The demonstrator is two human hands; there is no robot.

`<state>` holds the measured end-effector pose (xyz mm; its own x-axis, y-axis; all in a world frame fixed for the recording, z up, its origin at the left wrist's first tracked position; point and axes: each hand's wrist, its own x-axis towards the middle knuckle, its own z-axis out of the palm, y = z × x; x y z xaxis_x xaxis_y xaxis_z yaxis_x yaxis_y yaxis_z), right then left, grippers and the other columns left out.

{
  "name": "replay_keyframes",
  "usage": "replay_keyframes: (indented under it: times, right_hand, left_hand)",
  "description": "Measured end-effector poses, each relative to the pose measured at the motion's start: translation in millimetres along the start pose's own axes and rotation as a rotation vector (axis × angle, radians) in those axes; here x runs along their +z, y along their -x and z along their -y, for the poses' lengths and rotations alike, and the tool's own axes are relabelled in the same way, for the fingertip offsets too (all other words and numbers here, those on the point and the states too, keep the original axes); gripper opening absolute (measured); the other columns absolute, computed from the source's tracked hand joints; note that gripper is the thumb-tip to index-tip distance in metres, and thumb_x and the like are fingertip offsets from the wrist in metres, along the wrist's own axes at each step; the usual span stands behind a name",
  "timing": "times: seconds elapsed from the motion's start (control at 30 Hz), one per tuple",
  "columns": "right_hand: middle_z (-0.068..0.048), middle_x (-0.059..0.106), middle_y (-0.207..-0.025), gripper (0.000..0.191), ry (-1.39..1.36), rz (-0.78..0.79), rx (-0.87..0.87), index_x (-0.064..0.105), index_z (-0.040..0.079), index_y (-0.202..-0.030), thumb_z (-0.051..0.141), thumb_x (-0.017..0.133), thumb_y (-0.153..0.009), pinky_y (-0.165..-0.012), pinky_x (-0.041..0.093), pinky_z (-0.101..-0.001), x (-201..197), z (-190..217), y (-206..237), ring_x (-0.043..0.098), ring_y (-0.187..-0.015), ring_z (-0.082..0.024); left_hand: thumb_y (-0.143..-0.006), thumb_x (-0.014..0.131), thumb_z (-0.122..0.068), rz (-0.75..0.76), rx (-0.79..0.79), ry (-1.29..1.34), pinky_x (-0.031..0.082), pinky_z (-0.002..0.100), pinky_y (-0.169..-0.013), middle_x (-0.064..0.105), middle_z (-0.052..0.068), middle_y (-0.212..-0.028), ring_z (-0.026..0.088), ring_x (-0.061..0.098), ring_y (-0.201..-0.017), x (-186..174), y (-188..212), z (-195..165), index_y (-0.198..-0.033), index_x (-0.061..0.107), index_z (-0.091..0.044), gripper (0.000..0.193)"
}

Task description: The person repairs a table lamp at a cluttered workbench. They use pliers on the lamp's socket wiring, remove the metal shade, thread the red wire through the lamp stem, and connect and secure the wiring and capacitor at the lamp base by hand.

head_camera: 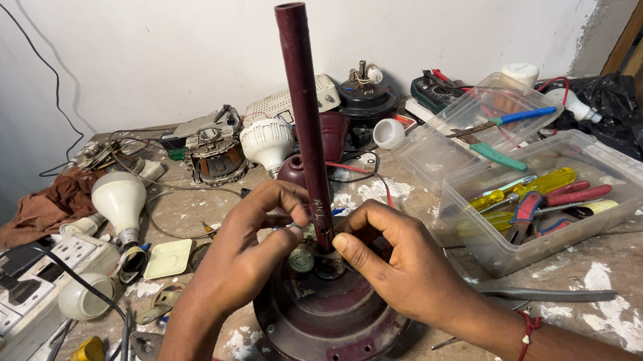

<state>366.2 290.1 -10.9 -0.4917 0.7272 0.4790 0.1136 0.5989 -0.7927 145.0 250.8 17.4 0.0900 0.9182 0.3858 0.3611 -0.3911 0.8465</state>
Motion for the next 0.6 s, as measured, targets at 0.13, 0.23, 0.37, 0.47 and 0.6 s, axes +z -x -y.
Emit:
replay_keyframes:
  times: [0.13, 0.23, 0.37, 0.47, 0.6]
  right_hand:
    - [-0.001, 0.07, -0.084, 0.021, 0.009, -0.003, -0.003, 0.067, 0.001, -0.095, 0.022, 0.068, -0.097, -0.07, 0.052, -0.026, 0.4, -0.4, -0.1, 0.059, -0.079, -0.006]
    - [-0.001, 0.069, -0.084, 0.02, -0.054, 0.011, 0.031, 0.066, 0.001, -0.097, 0.021, 0.067, -0.097, -0.069, 0.052, -0.0261, 1.6, -0.7, -0.5, 0.058, -0.079, -0.006]
    - [-0.001, 0.07, -0.085, 0.02, -0.033, 0.015, 0.003, 0.067, 0.001, -0.097, 0.021, 0.067, -0.098, -0.071, 0.053, -0.0257, 1.5, -0.5, -0.4, 0.059, -0.08, -0.005]
    - [-0.001, 0.07, -0.085, 0.02, -0.037, 0.018, -0.006, 0.067, 0.001, -0.098, 0.021, 0.067, -0.098, -0.072, 0.053, -0.0256, 1.2, 0.0, -0.5, 0.06, -0.081, -0.006]
    - [-0.002, 0.07, -0.084, 0.021, -0.001, 0.009, 0.025, 0.067, 0.001, -0.097, 0.022, 0.067, -0.097, -0.071, 0.052, -0.026, 1.0, 0.0, -0.5, 0.059, -0.079, -0.006]
  left_hand:
    - [-0.072, 0.064, -0.007, 0.051, 0.094, -0.001, 0.05, 0.035, -0.097, 0.063, 0.006, -0.104, 0.018, 0.061, -0.103, 2.4, 2.0, -2.8, -0.091, 0.056, -0.006, 0.021]
    - [-0.072, 0.066, -0.007, 0.061, 0.107, -0.004, 0.051, 0.034, -0.098, 0.063, 0.005, -0.103, 0.017, 0.063, -0.101, 5.3, 2.1, -3.8, -0.089, 0.056, -0.006, 0.019]
    - [-0.072, 0.067, -0.009, 0.041, 0.072, -0.084, 0.051, 0.033, -0.091, 0.065, 0.005, -0.095, 0.017, 0.062, -0.095, 3.1, 1.8, -3.3, -0.086, 0.059, -0.005, 0.016]
    - [-0.074, 0.067, -0.009, 0.023, 0.069, -0.132, 0.051, 0.034, -0.09, 0.066, 0.005, -0.092, 0.017, 0.064, -0.093, 2.5, 0.9, -2.1, -0.083, 0.06, -0.004, 0.013]
    - [-0.078, 0.067, -0.009, 0.004, 0.163, -0.124, 0.051, 0.034, -0.093, 0.065, 0.004, -0.097, 0.017, 0.064, -0.098, 3.5, 0.8, -1.8, -0.085, 0.059, -0.004, 0.011]
